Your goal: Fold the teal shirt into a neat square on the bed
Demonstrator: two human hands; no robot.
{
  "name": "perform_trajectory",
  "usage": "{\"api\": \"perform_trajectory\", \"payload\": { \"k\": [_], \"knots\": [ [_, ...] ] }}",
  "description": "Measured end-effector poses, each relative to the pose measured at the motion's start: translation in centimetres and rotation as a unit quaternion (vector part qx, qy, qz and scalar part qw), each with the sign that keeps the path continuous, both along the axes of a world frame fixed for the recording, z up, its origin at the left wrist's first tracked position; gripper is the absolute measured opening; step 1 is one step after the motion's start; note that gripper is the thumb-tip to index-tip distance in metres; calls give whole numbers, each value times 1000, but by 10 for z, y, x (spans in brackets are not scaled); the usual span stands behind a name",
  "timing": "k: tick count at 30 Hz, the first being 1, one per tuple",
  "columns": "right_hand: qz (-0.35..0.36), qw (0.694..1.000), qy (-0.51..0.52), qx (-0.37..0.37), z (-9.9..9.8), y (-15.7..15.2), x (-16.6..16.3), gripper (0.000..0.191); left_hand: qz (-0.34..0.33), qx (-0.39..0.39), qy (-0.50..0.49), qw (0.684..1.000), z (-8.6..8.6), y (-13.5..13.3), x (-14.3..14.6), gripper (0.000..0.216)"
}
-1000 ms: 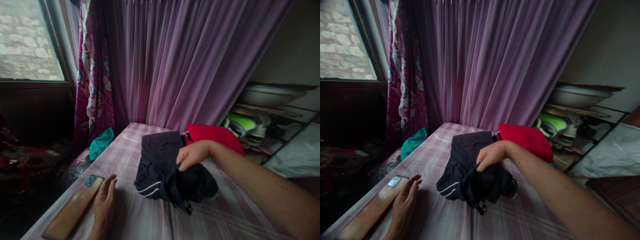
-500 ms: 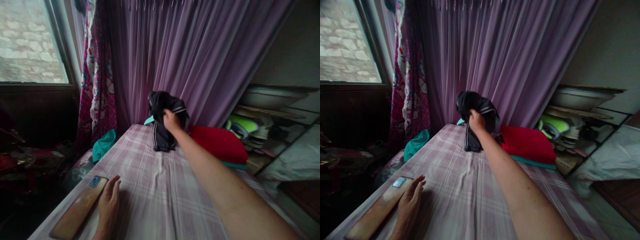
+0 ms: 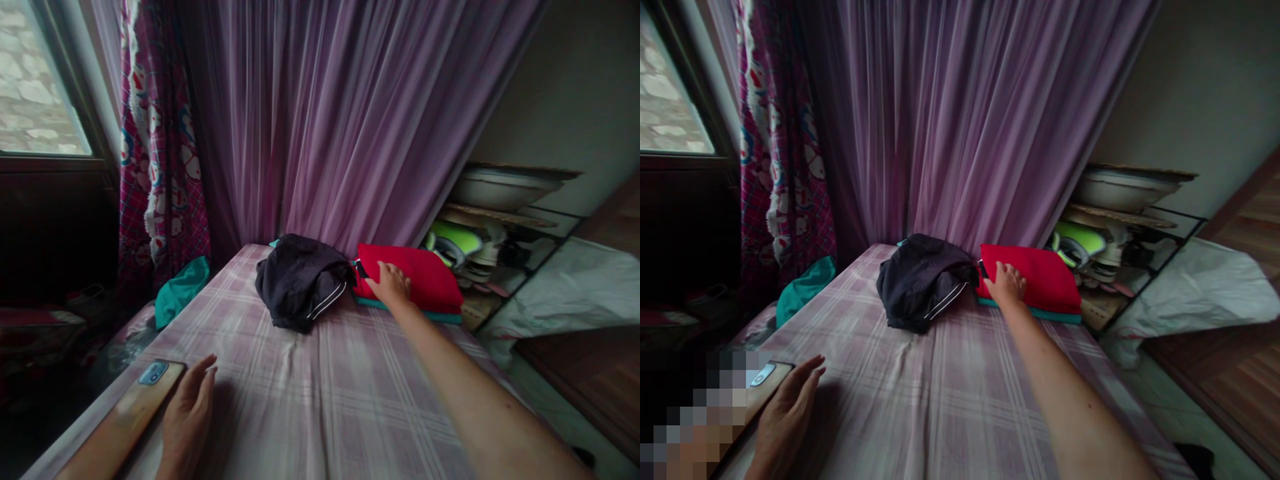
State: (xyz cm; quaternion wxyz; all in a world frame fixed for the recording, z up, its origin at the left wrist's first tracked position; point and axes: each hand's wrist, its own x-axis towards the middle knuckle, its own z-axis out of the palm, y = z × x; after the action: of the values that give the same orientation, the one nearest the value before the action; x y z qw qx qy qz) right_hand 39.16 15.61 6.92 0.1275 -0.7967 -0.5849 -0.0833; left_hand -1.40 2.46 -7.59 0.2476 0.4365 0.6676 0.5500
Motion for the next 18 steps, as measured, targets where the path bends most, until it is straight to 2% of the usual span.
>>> {"api": "perform_trajectory", "payload": {
  "k": [2,4,6,8,10,12,14,15,16,18],
  "knots": [
    [-13,998,-53,-24,-7,-2,31,61,-1,-7,0,1000,2,0,0,56],
    [16,995,-83,-48,-12,-3,50,42,-1,-11,6,1000,4,-1,0,56],
    [35,994,-86,-52,-9,-4,56,31,-3,-11,16,1000,4,-1,0,56],
    [40,995,-80,-50,-1,-8,52,33,-6,-6,22,1000,3,-1,-1,55],
    [76,993,-74,-48,9,-19,43,33,-7,-4,22,1000,3,-1,-1,55],
    [172,981,-26,-82,13,-35,33,33,-9,-8,18,1000,3,-1,-1,55],
    [299,936,76,-168,9,-50,26,39,-12,-15,19,1000,6,-2,-1,56],
    [341,911,131,-194,6,-55,25,43,-14,-17,21,1000,8,-2,0,56],
    [353,900,172,-191,1,-57,27,45,-14,-18,23,999,10,-2,1,56],
    [306,926,191,-113,-8,-56,34,45,-15,-17,19,1000,13,-3,2,56]
  ]
}}
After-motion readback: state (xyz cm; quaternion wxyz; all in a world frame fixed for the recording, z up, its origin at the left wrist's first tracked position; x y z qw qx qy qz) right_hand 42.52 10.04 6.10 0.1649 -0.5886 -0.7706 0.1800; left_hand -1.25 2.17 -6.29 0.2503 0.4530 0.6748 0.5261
